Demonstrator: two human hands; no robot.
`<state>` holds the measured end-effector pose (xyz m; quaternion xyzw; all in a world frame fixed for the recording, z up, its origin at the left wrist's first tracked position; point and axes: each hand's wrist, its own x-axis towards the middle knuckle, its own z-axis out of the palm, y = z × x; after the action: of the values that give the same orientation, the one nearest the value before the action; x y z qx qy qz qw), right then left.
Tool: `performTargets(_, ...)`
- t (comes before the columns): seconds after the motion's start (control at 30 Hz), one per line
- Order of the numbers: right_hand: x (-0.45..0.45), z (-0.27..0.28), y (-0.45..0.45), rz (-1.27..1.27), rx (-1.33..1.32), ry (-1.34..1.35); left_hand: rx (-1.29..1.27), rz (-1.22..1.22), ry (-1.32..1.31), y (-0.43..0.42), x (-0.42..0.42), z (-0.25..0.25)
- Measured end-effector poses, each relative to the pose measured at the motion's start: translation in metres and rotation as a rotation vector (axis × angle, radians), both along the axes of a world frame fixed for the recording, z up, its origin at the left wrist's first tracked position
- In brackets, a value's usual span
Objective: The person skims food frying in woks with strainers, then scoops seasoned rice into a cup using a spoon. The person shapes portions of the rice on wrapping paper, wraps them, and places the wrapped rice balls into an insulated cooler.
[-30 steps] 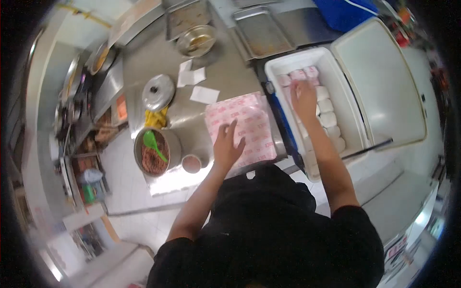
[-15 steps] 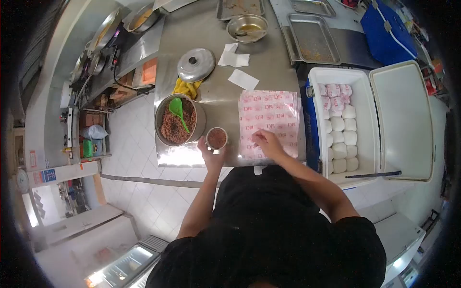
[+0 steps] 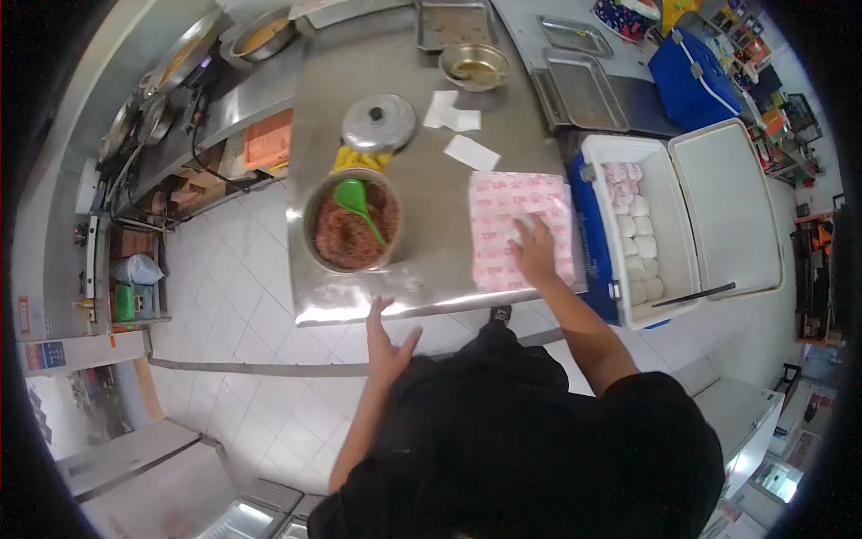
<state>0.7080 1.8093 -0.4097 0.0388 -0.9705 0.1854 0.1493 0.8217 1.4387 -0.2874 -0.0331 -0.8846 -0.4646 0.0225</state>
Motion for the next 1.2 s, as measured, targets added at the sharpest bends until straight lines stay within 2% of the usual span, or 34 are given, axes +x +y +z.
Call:
performTargets(0.07,-0.001,-0.006,-0.008,-0.036,0.058,-0.022,-0.092,0.008,0.041,-0.068,0.031,-0.018)
performTargets(0.17,-0.001,-0.012,0.001,-0.011,-0.024,-0.157,0.052,0.179,-0.080,-0.162,0.074,-0.019)
performTargets(0.23,-0.001,0.004,-0.007,-0.083,0.080,-0.280,0.000,0.237,-0.037,-0.226,0.101,-0.020)
performTargets(0.27,0.004,-0.005,-0.011,-0.170,0.279,-0.099,-0.028,0.265,-0.019,-0.255,0.107,-0.020)
performTargets(0.3,0.009,-0.003,-0.026,-0.173,0.182,0.040,-0.018,0.318,-0.029,-0.283,0.108,-0.018)
performTargets(0.33,0.015,0.008,-0.054,-0.246,0.196,0.184,-0.007,0.355,-0.051,-0.310,0.110,-0.014)
performTargets(0.4,0.034,0.033,-0.126,-0.302,-0.004,0.256,0.017,0.405,-0.041,-0.357,0.104,-0.013)
performTargets(0.47,0.055,0.062,-0.234,-0.279,0.067,0.285,0.039,0.434,0.028,-0.401,0.080,-0.020)
performTargets(0.6,0.055,0.124,-0.446,0.214,-0.043,0.045,0.014,0.392,0.096,-0.485,-0.002,-0.018)
performTargets(0.7,0.013,0.131,-0.575,0.452,-0.345,-0.095,0.075,0.345,0.025,-0.564,-0.056,-0.010)
performTargets(0.77,-0.029,0.116,-0.646,0.541,-0.524,-0.195,-0.031,0.357,0.098,-0.631,-0.075,-0.020)
performTargets(0.8,-0.052,0.110,-0.680,0.501,-0.602,-0.287,-0.090,0.351,0.131,-0.668,-0.077,-0.023)
performTargets(0.83,-0.077,0.104,-0.717,0.453,-0.685,-0.376,-0.069,0.457,0.016,-0.705,-0.078,-0.023)
performTargets(0.87,-0.097,0.096,-0.748,0.403,-0.763,-0.475,-0.044,0.566,-0.108,-0.736,-0.065,-0.026)
performTargets(0.93,-0.147,0.066,-0.814,0.318,-0.832,-0.448,-0.099,0.668,-0.229,-0.811,-0.025,-0.059)
performTargets(1.0,-0.200,0.048,-0.873,0.311,-0.842,-0.459,-0.119,0.760,-0.204,-0.873,0.032,-0.102)
performTargets(1.07,-0.260,0.023,-0.925,0.352,-0.819,-0.435,-0.038,0.910,-0.408,-0.902,0.077,-0.101)
performTargets(1.13,-0.333,-0.014,-0.975,0.341,-0.833,-0.453,-0.132,1.051,-0.788,-0.939,0.139,-0.139)
performTargets(1.17,-0.370,-0.031,-1.002,0.312,-0.846,-0.475,-0.317,1.003,-0.730,-0.951,0.178,-0.169)
performTargets(1.2,-0.410,-0.033,-1.027,0.286,-0.950,-0.496,-0.412,1.017,-0.672,-0.950,0.176,-0.152)
